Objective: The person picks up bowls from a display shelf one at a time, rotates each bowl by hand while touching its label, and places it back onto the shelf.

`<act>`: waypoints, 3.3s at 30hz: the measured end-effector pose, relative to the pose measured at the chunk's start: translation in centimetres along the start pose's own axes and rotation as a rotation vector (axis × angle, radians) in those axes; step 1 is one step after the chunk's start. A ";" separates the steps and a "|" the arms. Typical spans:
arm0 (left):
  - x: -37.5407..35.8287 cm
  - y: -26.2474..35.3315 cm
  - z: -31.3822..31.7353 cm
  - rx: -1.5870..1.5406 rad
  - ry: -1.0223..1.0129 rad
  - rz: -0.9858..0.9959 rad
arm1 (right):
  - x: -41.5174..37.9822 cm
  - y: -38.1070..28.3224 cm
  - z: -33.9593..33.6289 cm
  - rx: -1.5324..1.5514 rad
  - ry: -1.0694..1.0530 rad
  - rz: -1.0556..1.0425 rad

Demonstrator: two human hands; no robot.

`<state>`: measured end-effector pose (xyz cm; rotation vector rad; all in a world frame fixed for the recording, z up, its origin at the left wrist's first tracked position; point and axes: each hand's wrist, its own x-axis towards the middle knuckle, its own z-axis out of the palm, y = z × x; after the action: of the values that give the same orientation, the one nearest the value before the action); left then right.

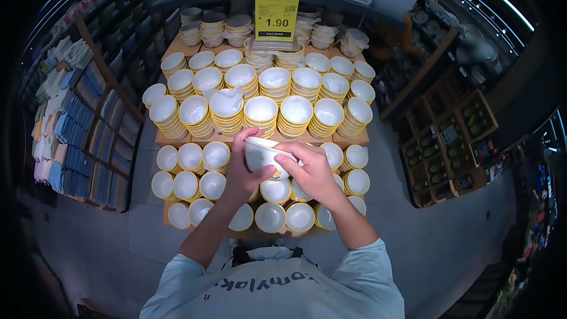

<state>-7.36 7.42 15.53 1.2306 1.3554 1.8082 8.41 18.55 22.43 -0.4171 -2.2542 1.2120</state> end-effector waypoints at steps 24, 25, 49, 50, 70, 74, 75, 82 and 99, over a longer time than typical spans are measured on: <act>-0.5 -1.2 2.7 -0.678 0.021 -0.150 | -1.6 2.3 3.4 0.120 0.450 -0.314; -0.7 -1.3 2.9 -0.894 -0.002 -0.215 | -2.1 3.5 3.3 0.171 0.387 -0.270; -0.6 -1.5 4.9 -1.027 0.006 -0.461 | -3.4 4.0 0.8 0.466 0.168 -0.064; -0.6 -1.5 5.0 -1.005 0.014 -0.462 | -3.5 3.9 0.7 0.462 0.169 -0.066; -6.9 -6.3 5.4 -0.441 -0.095 -0.292 | -8.3 5.0 -1.3 -0.107 -0.007 -0.078; -7.7 -6.4 5.3 -0.426 -0.166 -0.288 | -9.4 5.2 -1.4 -0.018 -0.210 0.035; -8.2 -7.0 5.3 -0.431 -0.169 -0.287 | -9.6 5.3 -1.4 -0.023 -0.208 0.038; -8.9 -7.5 6.2 -0.570 -0.187 -0.431 | -10.5 6.5 -1.7 0.097 -0.170 0.125; -9.8 -6.7 8.7 -0.807 0.051 -0.449 | -11.4 6.9 0.0 -0.030 -0.093 0.070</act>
<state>4.06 5.12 6.55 0.4130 0.6972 1.7678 17.68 16.56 13.10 -0.4630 -2.3571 1.2587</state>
